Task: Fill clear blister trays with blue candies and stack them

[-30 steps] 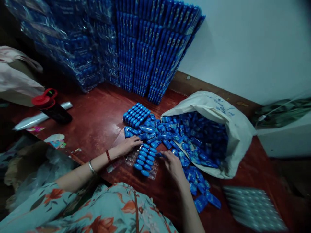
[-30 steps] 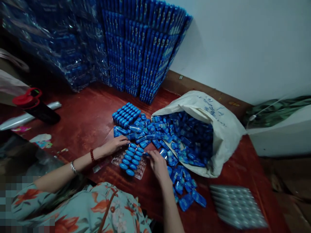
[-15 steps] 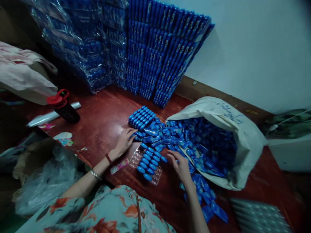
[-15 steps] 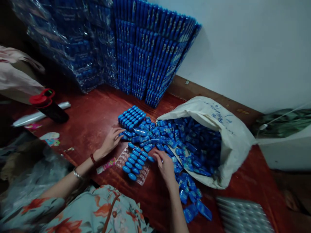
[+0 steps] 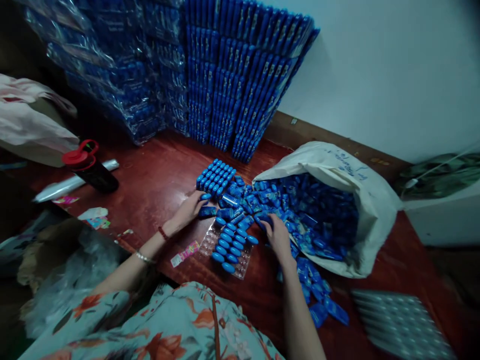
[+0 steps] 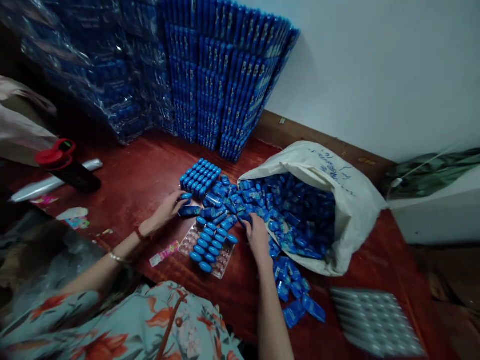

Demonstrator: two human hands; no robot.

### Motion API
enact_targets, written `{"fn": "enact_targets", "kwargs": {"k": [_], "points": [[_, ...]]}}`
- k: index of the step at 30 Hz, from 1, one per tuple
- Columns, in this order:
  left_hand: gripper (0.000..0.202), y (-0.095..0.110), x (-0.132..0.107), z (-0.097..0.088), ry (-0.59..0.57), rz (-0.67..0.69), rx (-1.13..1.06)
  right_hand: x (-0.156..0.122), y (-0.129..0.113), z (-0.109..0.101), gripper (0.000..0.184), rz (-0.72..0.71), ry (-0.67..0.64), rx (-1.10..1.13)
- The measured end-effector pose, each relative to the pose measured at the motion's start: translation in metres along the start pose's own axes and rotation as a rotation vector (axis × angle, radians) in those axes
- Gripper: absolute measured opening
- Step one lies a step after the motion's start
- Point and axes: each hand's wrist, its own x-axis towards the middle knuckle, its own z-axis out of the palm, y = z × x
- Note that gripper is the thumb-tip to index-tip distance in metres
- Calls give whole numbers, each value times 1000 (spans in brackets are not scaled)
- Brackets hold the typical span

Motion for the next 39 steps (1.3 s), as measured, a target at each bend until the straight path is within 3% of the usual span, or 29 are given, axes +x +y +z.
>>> {"fn": "enact_targets", "kwargs": {"k": [2,4,7,9,14,19,23,27,31,36,39], "points": [[27,4,-25,-9,127,-98,-213,-31,11,-14,34,64,9,161],[28,12,-49,-8,115,-146,-316,-60,13,-28,35,69,-109,251],[22,25,-70,8,23,-53,-338,-84,0,-41,31,85,-292,303],[20,27,-71,23,5,65,-316,-86,-14,-39,28,69,-315,306],[24,13,-56,43,-18,257,-149,-77,-33,-8,25,-12,-64,289],[32,2,-56,34,-123,442,165,-89,-25,17,22,-81,162,281],[32,8,-52,25,-241,458,212,-100,-22,23,23,-187,233,248],[34,14,-40,13,-337,382,72,-102,-24,15,31,-260,121,93],[37,17,-37,2,-387,325,-5,-90,-35,-1,37,-310,-82,-167],[27,33,-46,7,-441,389,271,-62,-63,-14,29,-375,-400,-417],[24,46,-47,18,-450,430,440,-52,-74,-17,26,-353,-490,-465]]}}
